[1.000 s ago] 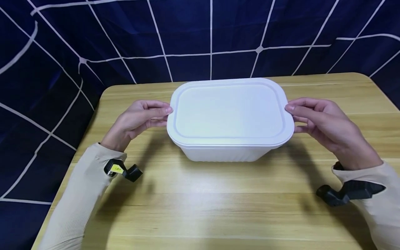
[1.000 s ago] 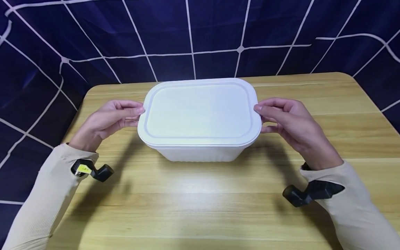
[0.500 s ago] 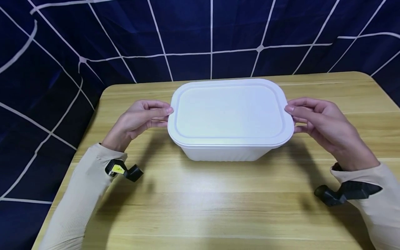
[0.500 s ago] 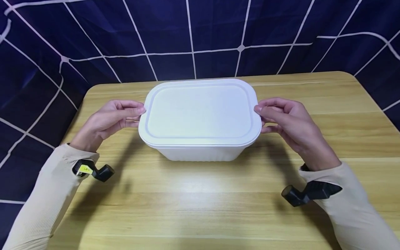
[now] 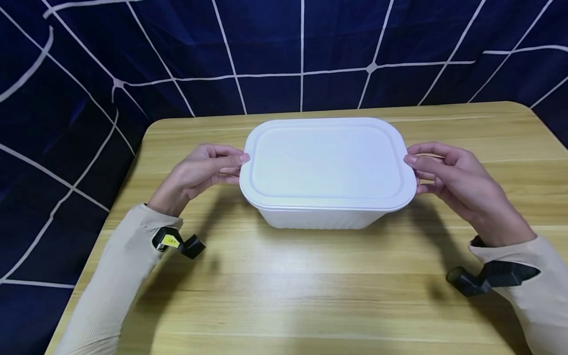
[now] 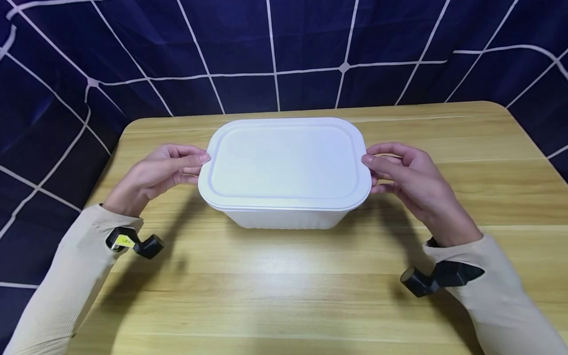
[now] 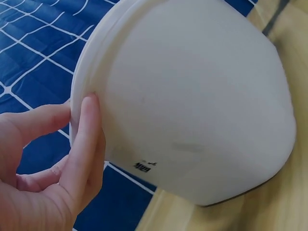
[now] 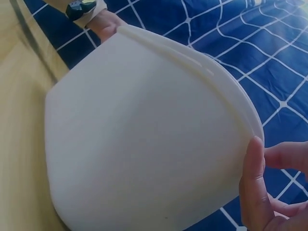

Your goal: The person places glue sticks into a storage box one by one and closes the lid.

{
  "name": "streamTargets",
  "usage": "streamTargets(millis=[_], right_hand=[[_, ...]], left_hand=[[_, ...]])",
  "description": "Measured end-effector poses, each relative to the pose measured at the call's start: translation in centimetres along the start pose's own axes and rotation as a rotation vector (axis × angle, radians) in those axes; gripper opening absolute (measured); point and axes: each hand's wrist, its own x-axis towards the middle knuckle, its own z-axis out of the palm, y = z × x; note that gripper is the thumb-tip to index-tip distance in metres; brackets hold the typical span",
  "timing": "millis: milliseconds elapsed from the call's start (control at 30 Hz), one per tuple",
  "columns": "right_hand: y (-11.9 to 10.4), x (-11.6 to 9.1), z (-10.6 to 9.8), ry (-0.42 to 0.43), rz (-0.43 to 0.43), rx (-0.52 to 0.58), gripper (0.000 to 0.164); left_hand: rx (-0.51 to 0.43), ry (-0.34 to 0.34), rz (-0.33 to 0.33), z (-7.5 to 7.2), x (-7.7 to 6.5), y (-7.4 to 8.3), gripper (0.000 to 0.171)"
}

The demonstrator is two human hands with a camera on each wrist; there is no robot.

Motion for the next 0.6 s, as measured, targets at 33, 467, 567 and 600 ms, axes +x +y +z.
streamTargets(millis=[33, 467, 567, 600], right_hand=[[0.0, 0.0, 0.0, -0.005, 0.007, -0.001, 0.018], [0.2, 0.1, -0.1, -0.003, -0.01, -0.06, 0.017], [-0.3, 0.0, 0.6, 0.038, -0.116, -0.166, 0.019], [-0.7, -0.1, 1.0, 0.064, -0.164, -0.261, 0.022]], left_hand=[[-0.016, -0.005, -0.009, 0.0, 0.0, 0.0, 0.01], [0.1, 0.008, -0.002, 0.5, -0.1, 0.2, 0.014], [0.345, 0.089, 0.065, 1.1, -0.5, 0.9, 0.033], [0.461, 0.121, 0.113, 1.4, -0.6, 1.1, 0.039]])
